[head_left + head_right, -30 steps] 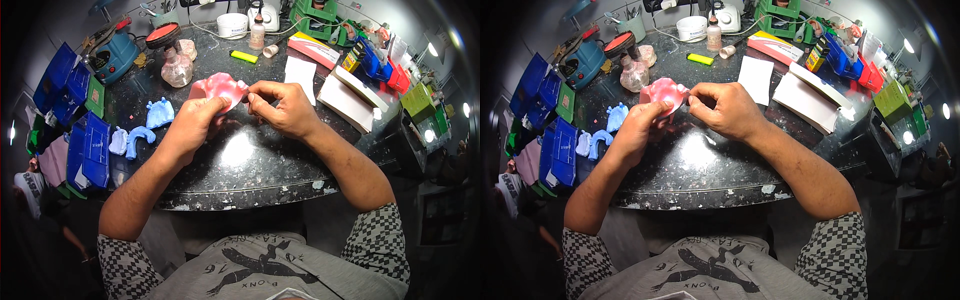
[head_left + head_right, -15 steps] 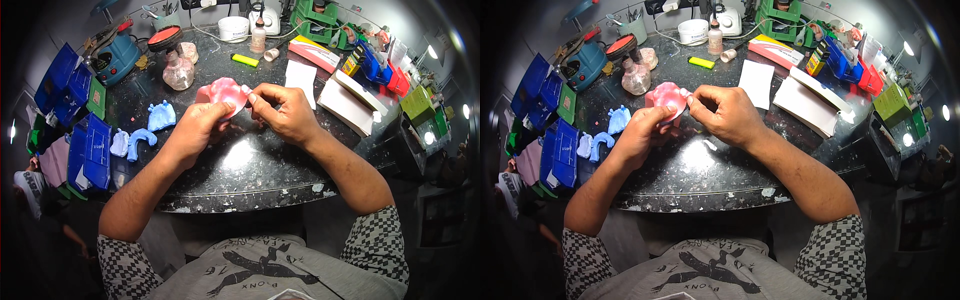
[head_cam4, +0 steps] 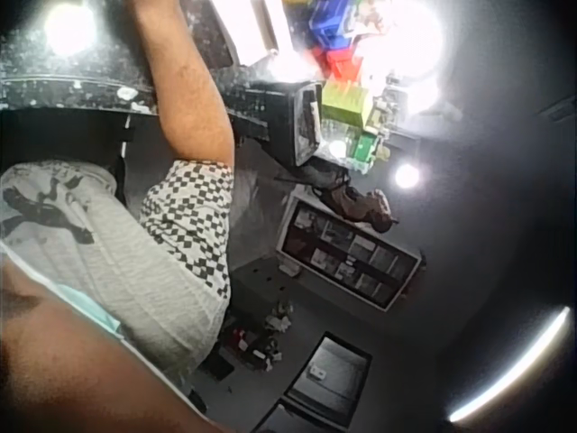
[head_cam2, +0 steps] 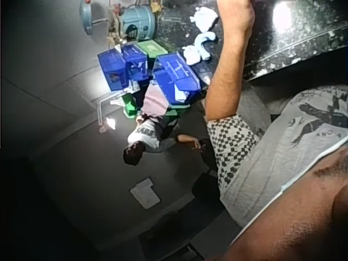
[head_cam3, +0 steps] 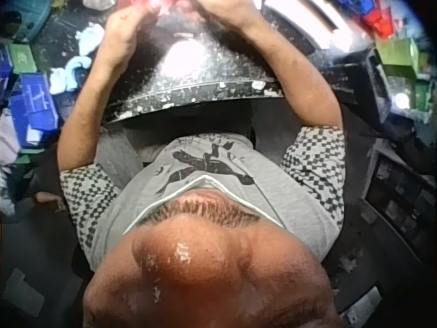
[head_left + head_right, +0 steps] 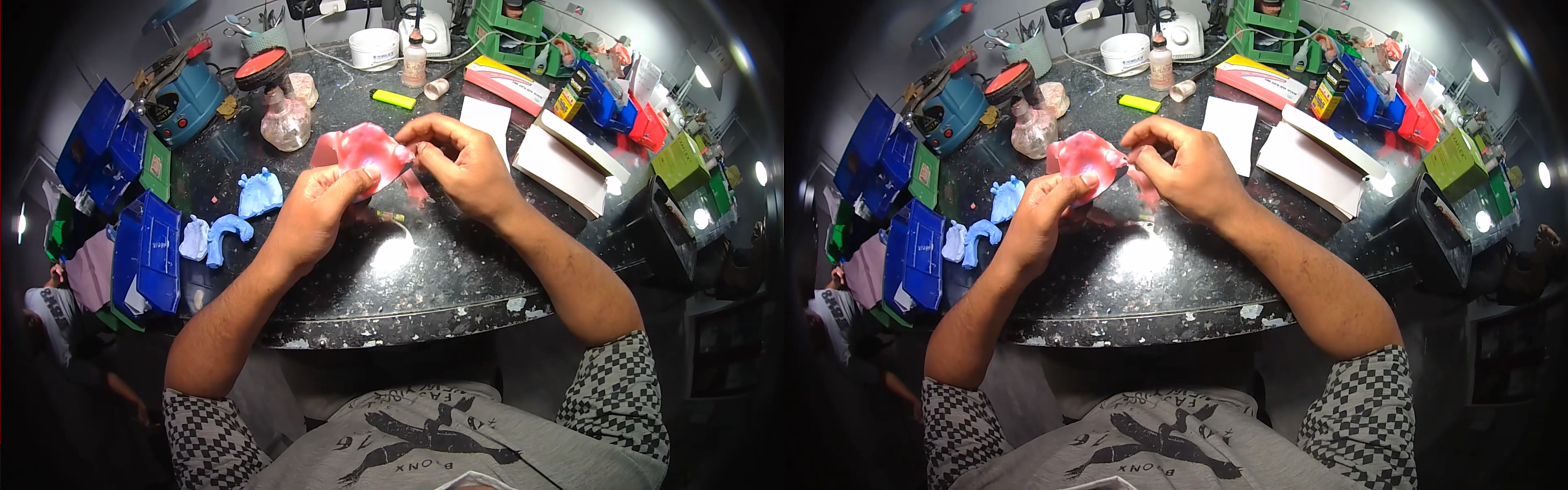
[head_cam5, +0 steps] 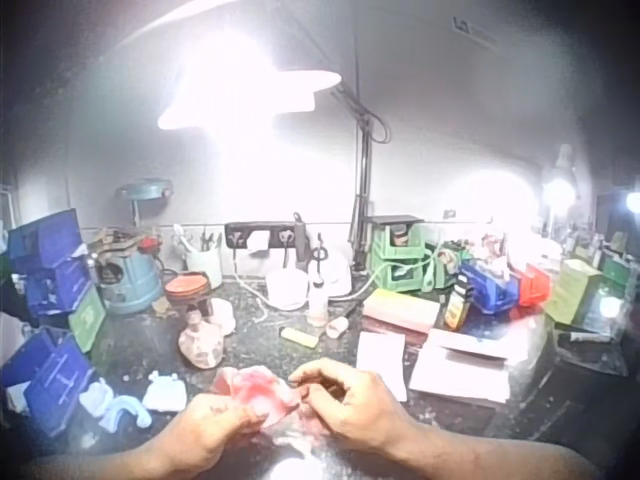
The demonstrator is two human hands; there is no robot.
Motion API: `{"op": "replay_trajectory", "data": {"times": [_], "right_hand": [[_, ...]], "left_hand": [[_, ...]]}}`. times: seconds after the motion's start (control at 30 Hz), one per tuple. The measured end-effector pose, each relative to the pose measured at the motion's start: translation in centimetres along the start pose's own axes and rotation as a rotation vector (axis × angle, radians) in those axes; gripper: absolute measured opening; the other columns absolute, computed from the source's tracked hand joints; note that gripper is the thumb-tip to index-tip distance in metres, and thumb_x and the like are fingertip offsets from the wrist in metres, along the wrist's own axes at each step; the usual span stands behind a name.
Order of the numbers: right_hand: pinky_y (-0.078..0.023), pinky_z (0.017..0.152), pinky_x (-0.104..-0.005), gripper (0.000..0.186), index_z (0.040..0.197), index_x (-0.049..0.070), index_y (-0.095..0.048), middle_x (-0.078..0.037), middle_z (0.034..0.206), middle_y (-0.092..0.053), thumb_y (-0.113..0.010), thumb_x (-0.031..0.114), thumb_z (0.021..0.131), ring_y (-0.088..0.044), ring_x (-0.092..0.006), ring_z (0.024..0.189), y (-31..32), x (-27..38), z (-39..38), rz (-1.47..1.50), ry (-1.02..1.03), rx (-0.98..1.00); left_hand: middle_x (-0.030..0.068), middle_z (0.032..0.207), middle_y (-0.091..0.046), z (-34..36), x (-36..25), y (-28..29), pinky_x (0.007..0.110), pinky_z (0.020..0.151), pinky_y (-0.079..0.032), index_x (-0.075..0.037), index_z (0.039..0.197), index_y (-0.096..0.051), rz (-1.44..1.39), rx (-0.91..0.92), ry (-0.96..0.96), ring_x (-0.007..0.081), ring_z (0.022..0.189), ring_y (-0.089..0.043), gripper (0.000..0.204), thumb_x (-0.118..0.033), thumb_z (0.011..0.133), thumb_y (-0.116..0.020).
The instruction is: The person shapes a pink wax sheet over a dental cast by hand, pressing it into place and trimming excess pieces using a sculpting tool.
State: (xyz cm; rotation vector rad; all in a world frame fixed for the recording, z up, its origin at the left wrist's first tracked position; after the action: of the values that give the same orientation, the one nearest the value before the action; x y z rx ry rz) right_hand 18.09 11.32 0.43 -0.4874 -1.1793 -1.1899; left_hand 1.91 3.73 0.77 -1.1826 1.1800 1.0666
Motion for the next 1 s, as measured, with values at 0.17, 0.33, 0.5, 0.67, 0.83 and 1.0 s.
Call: {"op": "replay_trajectory", "data": {"times": [0.17,0.33,0.5,0.67,0.83,1.0], "right_hand": [[-0.053,0.087,-0.0277,0.024,0.105,-0.002,-0.069,-0.009,0.100,-0.071,-0.048,0.002,0.093,-0.066,-0.0136,0.093,0.0,0.9,0.2,0.104,0.067,0.036],[-0.051,0.093,-0.0307,0.028,0.109,-0.004,-0.068,-0.011,0.102,-0.071,-0.045,0.006,0.095,-0.067,-0.0173,0.096,0.1,0.7,0.4,0.281,0.030,0.086],[-0.050,0.065,-0.0190,0.025,0.107,0.003,-0.068,-0.001,0.090,-0.069,-0.068,0.025,0.094,-0.061,-0.0045,0.076,-1.2,1.0,-0.4,0.472,-0.242,0.174],[-0.053,0.066,-0.0210,0.022,0.109,0.003,-0.066,-0.003,0.091,-0.069,-0.065,0.020,0.096,-0.065,-0.0078,0.079,-1.2,0.3,-0.3,0.462,-0.231,0.194],[-0.052,0.069,-0.0190,0.020,0.108,0.004,-0.068,-0.002,0.092,-0.069,-0.063,0.020,0.097,-0.066,-0.0070,0.082,-1.7,0.2,-0.5,0.551,-0.254,0.210],[-0.053,0.071,-0.0184,0.026,0.113,0.003,-0.067,-0.003,0.091,-0.070,-0.062,0.023,0.098,-0.066,-0.0069,0.079,-1.7,1.2,-0.7,0.494,-0.137,0.181]], "left_hand": [[-0.0024,0.074,-0.057,1.0,1.7,3.0,0.023,0.064,-0.046,-0.002,0.085,-0.065,0.079,0.015,0.013,0.0076,0.063,-0.053,0.030,-0.029,0.096,-0.059],[0.0061,0.086,-0.069,0.8,-0.1,1.6,0.022,0.068,-0.050,0.002,0.100,-0.069,0.159,-0.027,-0.186,0.0088,0.072,-0.063,0.024,-0.017,0.096,-0.056],[0.0061,0.108,-0.069,1.0,0.5,2.1,0.028,0.089,-0.048,-0.001,0.114,-0.065,-0.050,0.054,-0.181,0.0124,0.098,-0.064,0.026,-0.020,0.096,-0.062],[0.0061,0.106,-0.069,1.6,0.9,2.8,0.026,0.084,-0.051,-0.002,0.116,-0.064,-0.131,0.009,-0.200,0.0118,0.094,-0.065,0.026,-0.016,0.095,-0.064],[0.0055,0.104,-0.069,1.9,1.5,3.2,0.022,0.077,-0.053,-0.002,0.118,-0.064,-0.309,0.029,-0.098,0.0099,0.092,-0.066,0.027,-0.014,0.093,-0.065],[0.0065,0.106,-0.069,2.0,1.8,3.3,0.022,0.077,-0.053,-0.001,0.118,-0.063,-0.324,0.021,-0.063,0.0097,0.090,-0.066,0.027,-0.013,0.094,-0.064]]}}
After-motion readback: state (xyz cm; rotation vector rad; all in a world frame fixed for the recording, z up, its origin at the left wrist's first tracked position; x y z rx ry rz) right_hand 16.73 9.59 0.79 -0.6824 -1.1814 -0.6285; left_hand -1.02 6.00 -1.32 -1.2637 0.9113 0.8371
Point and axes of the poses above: each hand's wrist, its own z-axis towards the middle knuckle, its own y-axis out of the back of the hand, x = y × z, the point moved 5 cm from there along z, towards the middle knuckle
